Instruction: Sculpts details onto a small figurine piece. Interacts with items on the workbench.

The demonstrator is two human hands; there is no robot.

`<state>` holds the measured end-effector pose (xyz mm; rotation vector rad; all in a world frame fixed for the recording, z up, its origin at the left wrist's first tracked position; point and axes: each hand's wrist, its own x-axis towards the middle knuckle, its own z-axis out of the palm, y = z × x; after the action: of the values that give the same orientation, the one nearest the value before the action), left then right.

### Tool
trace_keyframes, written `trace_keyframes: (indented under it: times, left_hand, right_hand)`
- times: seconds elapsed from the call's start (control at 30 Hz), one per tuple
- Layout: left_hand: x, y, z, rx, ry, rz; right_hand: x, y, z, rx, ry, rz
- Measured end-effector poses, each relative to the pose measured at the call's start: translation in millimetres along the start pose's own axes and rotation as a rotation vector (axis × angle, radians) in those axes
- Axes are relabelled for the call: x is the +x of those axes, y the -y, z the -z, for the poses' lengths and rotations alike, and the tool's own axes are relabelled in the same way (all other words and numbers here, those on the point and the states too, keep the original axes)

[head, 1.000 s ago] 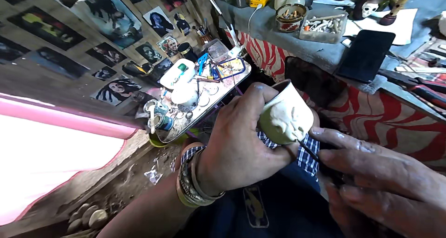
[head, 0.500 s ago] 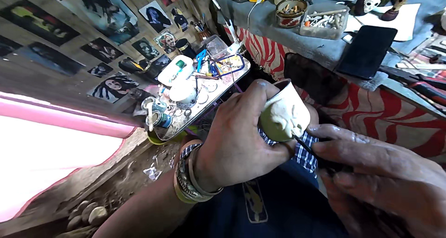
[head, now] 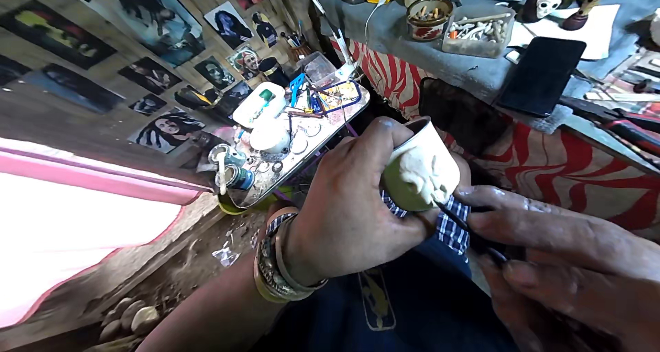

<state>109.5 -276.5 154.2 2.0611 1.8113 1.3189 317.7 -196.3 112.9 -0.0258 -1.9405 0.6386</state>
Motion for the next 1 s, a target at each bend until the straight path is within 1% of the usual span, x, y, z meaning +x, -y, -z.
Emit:
trace_keyframes:
  times: [0.37, 0.6, 0.8, 1.0]
  left_hand:
    - [-1.0, -1.4, -1.0, 0.030, -0.008, 0.013]
    - [-1.8, -0.8, -1.5, 0.003, -0.012, 0.001]
    - [-3.5, 0.0, -0.7, 0.025, -0.004, 0.008]
    - [-5.0, 1.4, -0.7, 0.054, -0.006, 0.002]
  right_hand:
    - [-2.7, 0.7, -4.9, -0.097, -0.009, 0.034]
    - [-4.3, 0.6, -3.6, -0.047, -0.001, 0.043]
    - [-3.0, 2.6, -6.6, -0.128, 0.005, 0.059]
    - [-3.8, 3.9, -4.5, -0.161, 0.065, 0.069]
